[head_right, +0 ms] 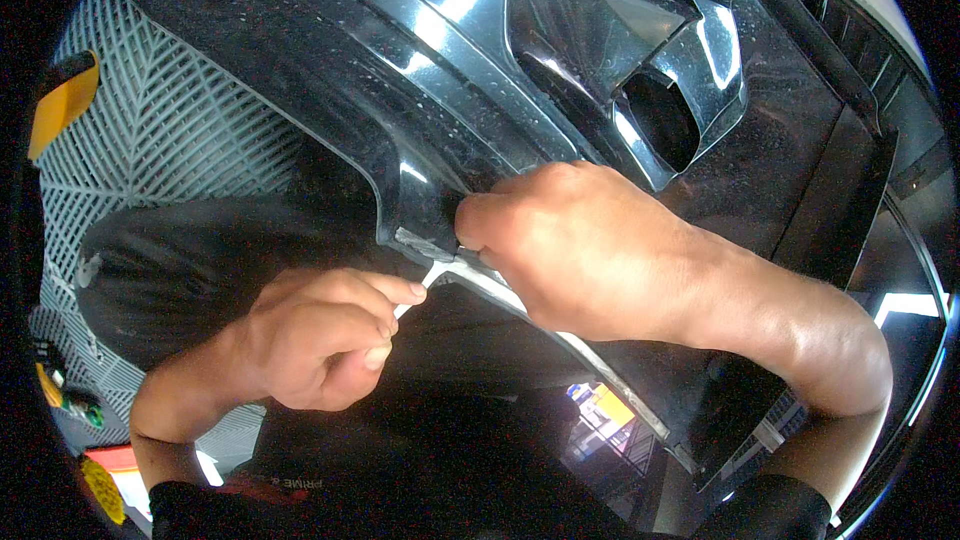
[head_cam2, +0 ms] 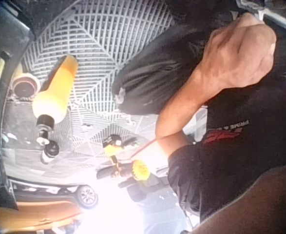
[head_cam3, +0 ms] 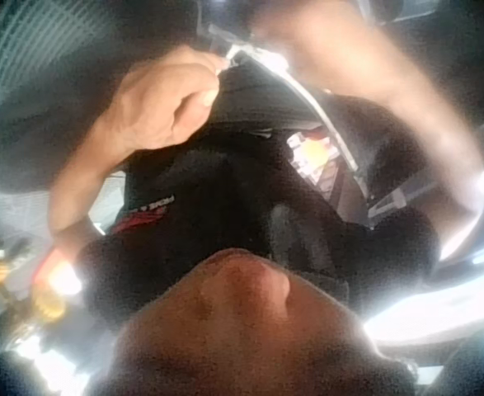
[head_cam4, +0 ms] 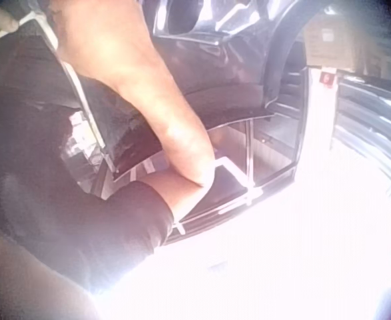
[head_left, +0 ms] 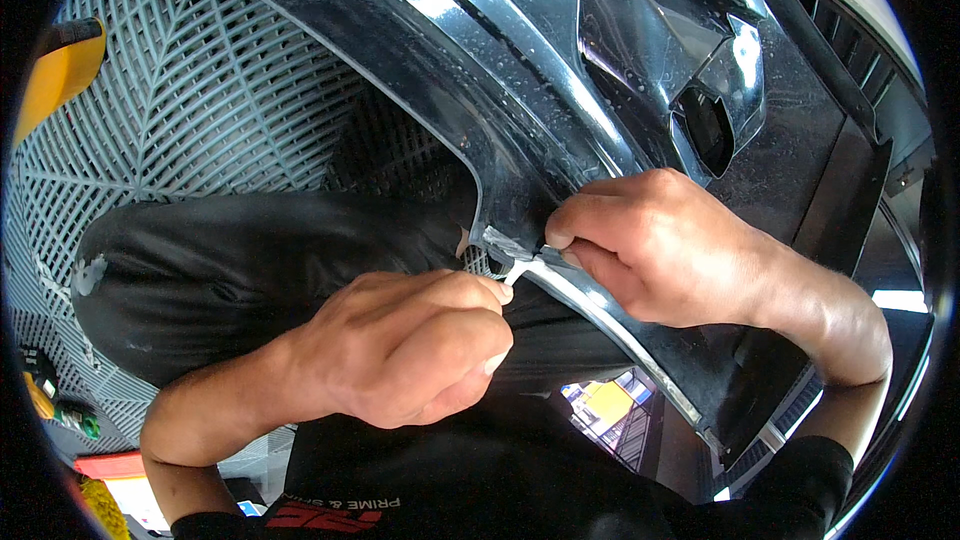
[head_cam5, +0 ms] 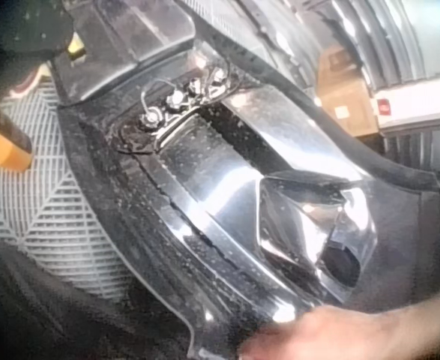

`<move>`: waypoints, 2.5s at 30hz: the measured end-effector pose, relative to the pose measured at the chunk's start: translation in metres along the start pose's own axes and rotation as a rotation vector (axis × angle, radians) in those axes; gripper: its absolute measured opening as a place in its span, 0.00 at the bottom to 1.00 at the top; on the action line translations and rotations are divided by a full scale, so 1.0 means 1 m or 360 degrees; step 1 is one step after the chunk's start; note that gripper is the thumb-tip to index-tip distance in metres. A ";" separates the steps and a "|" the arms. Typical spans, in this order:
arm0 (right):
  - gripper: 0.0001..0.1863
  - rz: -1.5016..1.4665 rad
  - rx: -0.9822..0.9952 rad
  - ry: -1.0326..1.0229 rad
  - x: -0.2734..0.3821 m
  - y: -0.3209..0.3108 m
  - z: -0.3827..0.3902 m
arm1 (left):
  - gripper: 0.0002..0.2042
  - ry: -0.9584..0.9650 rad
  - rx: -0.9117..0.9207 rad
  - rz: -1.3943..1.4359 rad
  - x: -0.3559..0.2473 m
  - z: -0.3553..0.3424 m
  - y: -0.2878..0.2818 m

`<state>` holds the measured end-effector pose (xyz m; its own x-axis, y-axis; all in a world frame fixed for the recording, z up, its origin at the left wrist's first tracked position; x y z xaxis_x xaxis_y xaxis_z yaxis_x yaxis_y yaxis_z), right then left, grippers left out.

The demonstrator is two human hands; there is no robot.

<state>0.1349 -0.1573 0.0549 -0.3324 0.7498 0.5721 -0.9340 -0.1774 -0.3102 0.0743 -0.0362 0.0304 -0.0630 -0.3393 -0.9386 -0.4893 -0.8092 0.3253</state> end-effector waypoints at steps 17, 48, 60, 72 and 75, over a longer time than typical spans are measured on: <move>0.06 -0.0083 -0.0176 -0.0013 -0.002 -0.001 -0.005 | 0.15 -0.0004 -0.0017 0.0036 0.001 0.001 0.000; 0.05 -0.0101 -0.0210 -0.0023 -0.002 -0.001 -0.005 | 0.16 -0.0021 -0.0039 0.0092 0.001 -0.003 -0.003; 0.10 0.0108 -0.0078 0.0019 0.006 0.003 -0.008 | 0.15 -0.0022 -0.0049 0.0093 0.001 -0.004 -0.006; 0.10 0.0067 0.0015 0.0051 0.005 0.005 -0.003 | 0.15 -0.0048 -0.0062 0.0187 0.001 -0.004 -0.008; 0.10 0.0059 0.0039 0.0044 0.002 0.006 -0.001 | 0.14 -0.0049 -0.0073 0.0176 0.000 -0.007 -0.008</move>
<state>0.1288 -0.1559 0.0534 -0.3633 0.7599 0.5390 -0.9242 -0.2205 -0.3119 0.0843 -0.0332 0.0287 -0.1413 -0.4135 -0.8994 -0.4378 -0.7888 0.4315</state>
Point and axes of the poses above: each hand's wrist, its own z-axis away from the middle knuckle, its own y-axis out of the palm, x = y × z, the point moved 10 cm from there along -z, towards the middle knuckle, and after that the axes turned 13 degrees about -y, right-handed, at the moved point
